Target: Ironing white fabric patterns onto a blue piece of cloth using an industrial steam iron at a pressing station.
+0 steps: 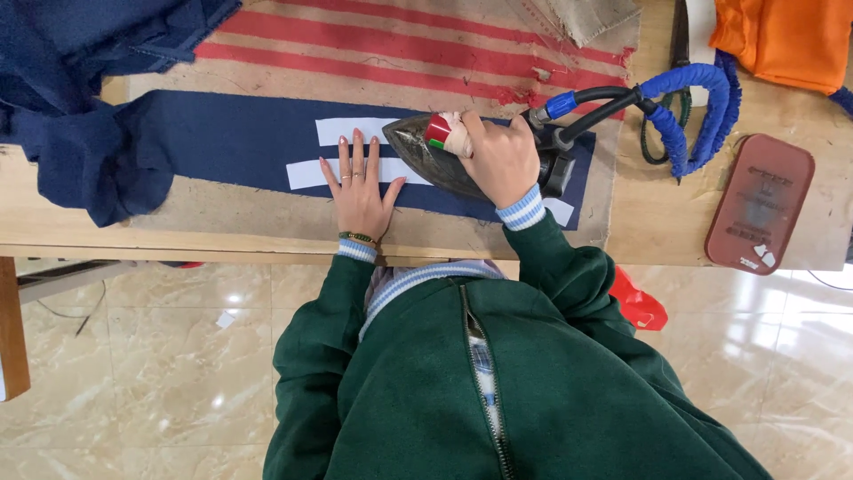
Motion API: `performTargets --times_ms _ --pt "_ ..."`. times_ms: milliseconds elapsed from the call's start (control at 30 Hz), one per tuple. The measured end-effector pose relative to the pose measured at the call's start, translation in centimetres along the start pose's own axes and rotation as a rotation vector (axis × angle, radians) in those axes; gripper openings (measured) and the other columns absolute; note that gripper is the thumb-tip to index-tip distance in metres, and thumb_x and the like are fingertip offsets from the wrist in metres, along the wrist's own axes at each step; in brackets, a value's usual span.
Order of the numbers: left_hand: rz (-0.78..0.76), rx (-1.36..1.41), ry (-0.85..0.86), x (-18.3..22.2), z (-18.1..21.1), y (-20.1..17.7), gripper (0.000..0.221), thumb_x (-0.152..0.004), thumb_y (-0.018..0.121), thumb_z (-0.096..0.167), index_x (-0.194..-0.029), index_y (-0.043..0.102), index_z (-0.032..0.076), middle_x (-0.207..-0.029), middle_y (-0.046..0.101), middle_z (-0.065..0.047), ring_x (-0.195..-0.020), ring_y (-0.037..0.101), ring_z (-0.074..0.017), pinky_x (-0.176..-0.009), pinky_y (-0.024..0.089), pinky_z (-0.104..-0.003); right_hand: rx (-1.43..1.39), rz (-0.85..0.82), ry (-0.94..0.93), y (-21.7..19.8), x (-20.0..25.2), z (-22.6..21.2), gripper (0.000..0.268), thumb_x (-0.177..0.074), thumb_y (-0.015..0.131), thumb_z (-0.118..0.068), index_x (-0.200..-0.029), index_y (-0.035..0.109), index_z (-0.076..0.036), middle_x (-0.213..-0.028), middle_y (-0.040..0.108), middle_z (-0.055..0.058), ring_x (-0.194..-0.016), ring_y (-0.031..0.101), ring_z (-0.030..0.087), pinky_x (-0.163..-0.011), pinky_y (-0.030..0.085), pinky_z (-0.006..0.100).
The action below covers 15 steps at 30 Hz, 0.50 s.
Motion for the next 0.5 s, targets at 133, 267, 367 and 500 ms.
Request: performTargets --times_ms 133,267,367,500 --pt "-0.006 -0.013 0.001 0.04 -0.16 0.40 0.077 -0.107 0.045 0.067 -0.165 0.033 0.017 -0.173 0.017 -0.011 -0.159 0.006 -0.0324 -0.123 -0.003 -0.065 0.002 0.005 0.004 -0.34 -0.14 -0.18 0.034 -0.073 0.078 -0.019 -0.106 0.068 -0.018 -0.052 0.055 -0.006 -0.041 0.054 0.011 -0.065 0.038 0.027" --pt "-0.004 -0.025 0.002 0.03 -0.18 0.46 0.077 -0.107 0.046 0.066 -0.165 0.032 0.017 -0.173 0.016 -0.011 -0.159 0.005 -0.0328 -0.123 -0.003 -0.064 -0.008 -0.004 -0.005 -0.10 -0.03 -0.12 0.033 -0.074 0.077 -0.019 -0.106 0.068 -0.017 -0.052 0.056 -0.006 -0.041 0.052 0.011 -0.065 0.038 0.027" --pt "-0.001 -0.037 0.007 0.05 -0.20 0.54 0.076 -0.108 0.047 0.065 -0.165 0.032 0.017 -0.173 0.016 -0.011 -0.159 0.005 -0.0329 -0.123 -0.003 -0.063 -0.001 -0.004 -0.002 -0.12 -0.05 -0.17 0.033 -0.074 0.078 -0.020 -0.105 0.068 -0.017 -0.053 0.056 -0.006 -0.041 0.052 0.011 -0.065 0.038 0.028" --pt "0.002 -0.034 0.009 0.08 -0.27 0.54 0.076 -0.108 0.049 0.064 -0.165 0.033 0.017 -0.173 0.015 -0.011 -0.159 0.005 -0.0334 -0.124 -0.002 -0.063 0.009 -0.002 0.013 -0.12 -0.14 -0.28 0.035 -0.072 0.079 -0.020 -0.104 0.068 -0.018 -0.052 0.056 -0.006 -0.040 0.052 0.011 -0.065 0.038 0.027"
Point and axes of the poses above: each hand's wrist, its own x-axis away from the middle knuckle, its own y-axis out of the palm, z = x × y, the point moved 2 cm from there along -x, towards the middle knuckle
